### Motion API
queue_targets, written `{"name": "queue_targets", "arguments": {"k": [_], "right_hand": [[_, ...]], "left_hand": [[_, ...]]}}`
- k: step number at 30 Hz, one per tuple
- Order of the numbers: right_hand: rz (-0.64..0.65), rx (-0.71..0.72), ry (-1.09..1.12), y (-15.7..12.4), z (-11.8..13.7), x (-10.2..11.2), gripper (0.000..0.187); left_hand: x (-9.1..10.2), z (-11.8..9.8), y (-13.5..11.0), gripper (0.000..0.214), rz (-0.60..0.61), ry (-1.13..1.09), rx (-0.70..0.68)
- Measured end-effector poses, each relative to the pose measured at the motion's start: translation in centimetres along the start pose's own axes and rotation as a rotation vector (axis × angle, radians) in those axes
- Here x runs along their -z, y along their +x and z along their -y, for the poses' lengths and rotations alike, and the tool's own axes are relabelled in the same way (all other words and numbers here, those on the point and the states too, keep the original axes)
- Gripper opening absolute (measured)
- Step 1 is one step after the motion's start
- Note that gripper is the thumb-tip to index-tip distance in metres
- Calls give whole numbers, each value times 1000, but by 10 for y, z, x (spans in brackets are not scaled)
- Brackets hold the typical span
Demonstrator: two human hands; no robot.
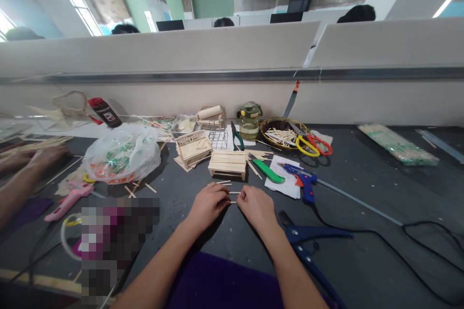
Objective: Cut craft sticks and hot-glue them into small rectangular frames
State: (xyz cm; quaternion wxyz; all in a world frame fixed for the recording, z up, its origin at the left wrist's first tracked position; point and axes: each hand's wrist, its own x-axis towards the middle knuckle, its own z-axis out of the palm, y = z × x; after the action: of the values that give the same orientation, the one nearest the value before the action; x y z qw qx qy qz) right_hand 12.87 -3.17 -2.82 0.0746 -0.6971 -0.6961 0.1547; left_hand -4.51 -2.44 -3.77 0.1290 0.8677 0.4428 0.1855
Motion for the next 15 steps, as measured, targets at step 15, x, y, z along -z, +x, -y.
{"name": "queue_targets", "arguments": {"k": [15], "right_hand": [[10, -15, -42, 0, 0, 0, 17]], "left_hand": [[-1, 1, 0, 7, -2, -13, 2]]}}
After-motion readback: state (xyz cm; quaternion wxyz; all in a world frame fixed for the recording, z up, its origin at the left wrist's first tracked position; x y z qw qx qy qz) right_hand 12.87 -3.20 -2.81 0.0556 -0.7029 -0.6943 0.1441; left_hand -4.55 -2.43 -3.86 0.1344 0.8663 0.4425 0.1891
